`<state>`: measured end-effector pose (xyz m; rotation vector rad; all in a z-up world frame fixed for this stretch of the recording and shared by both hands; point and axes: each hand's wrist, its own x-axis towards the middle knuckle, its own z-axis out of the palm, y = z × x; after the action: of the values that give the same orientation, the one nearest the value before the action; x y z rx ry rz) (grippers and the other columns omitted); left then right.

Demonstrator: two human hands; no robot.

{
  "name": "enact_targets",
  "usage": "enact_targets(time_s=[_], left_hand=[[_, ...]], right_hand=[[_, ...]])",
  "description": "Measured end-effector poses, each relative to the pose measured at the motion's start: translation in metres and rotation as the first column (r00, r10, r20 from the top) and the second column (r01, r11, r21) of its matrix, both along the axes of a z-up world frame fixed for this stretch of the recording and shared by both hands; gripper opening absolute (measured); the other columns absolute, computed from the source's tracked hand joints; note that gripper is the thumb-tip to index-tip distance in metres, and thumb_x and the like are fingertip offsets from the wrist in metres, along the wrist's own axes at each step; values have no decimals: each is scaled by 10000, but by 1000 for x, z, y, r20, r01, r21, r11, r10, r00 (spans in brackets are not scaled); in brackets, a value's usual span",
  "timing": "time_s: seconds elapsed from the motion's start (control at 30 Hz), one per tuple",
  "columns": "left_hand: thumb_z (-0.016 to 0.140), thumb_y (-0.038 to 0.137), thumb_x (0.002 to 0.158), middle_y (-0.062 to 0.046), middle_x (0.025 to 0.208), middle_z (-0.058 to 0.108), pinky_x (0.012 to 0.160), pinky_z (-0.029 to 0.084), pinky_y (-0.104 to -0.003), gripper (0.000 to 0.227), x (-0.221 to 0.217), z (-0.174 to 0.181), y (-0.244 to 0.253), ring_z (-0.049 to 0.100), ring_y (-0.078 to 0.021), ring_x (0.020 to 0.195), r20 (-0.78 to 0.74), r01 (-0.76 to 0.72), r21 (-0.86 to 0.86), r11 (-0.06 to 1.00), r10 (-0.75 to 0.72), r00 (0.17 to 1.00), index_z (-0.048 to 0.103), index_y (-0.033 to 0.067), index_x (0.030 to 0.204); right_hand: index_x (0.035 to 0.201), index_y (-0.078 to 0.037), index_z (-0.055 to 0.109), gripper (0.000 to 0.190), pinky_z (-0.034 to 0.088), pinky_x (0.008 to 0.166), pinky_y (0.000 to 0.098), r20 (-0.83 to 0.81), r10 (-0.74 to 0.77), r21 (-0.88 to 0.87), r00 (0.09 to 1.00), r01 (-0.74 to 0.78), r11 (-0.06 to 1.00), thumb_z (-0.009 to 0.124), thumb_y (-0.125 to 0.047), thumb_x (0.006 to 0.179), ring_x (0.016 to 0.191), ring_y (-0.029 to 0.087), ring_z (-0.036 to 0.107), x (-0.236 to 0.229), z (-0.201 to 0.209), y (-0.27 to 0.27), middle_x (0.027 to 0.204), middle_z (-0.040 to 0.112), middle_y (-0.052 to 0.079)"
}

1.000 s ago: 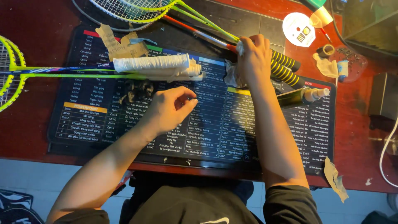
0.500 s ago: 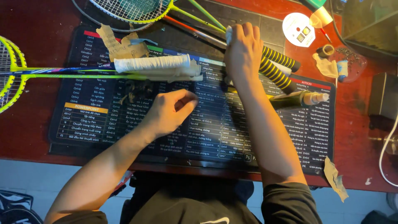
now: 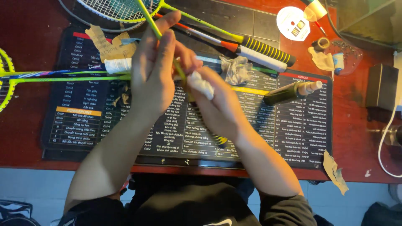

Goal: Cleaning the strings and frame of a badminton racket using a cloth and liquid cleaner.

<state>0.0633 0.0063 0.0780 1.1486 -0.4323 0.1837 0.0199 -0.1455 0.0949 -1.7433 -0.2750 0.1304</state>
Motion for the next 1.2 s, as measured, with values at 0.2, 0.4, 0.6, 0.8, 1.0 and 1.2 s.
enact_targets(time_s=[0.2,0.4,0.6,0.8,1.0,1.2], left_hand=[[454,276,1223,37,672,368,518,334,-203,349,-26,50,32,333,-14,534,-54,53,85,995,-48,997,492,44,1482],[467,247,1144,44,637,417,470,281,-243,340,-63,50,57,369,-28,532,-12,-80,683,726,121,993,537,100,1442],[595,235,959,-150,519,556,409,420,-367,331,-90,4,97,629,-187,394,-174,62,926,372,278,945,628,163,1280],[667,257,920,-185,661,717,495,538,-433,349,-109,-18,141,756,-299,581,-236,185,961,205,265,935,654,209,1266],[704,297,883,-174,762,750,538,556,-458,418,-110,-41,167,727,-379,651,-232,218,972,89,207,951,677,266,1299],[724,308,866,-166,811,757,568,573,-438,354,-103,-52,181,719,-377,628,-147,136,988,72,180,973,728,219,1209]], right_hand=[[1285,-28,650,251,501,798,264,203,63,-194,977,-23,981,595,-108,1053,876,144,588,-4,-23,-34,967,603,55],[1202,-50,681,309,584,815,377,233,58,-588,971,93,804,732,-167,921,988,315,702,-4,-62,-97,1143,684,147],[1251,-25,667,574,550,873,421,322,-15,-719,947,255,647,842,-135,715,1038,368,673,-17,-79,-143,1166,675,181],[1307,-4,611,678,551,963,376,359,4,-603,933,228,765,862,-99,684,1110,309,675,-24,-91,-159,1266,657,179],[1380,16,547,846,492,1055,415,339,62,-688,939,203,696,928,-183,652,1313,374,582,-24,-73,-163,1422,584,234],[1387,-27,561,783,513,968,446,240,-86,-766,967,243,596,912,-153,698,1196,404,616,-32,-60,-164,1445,587,206]])
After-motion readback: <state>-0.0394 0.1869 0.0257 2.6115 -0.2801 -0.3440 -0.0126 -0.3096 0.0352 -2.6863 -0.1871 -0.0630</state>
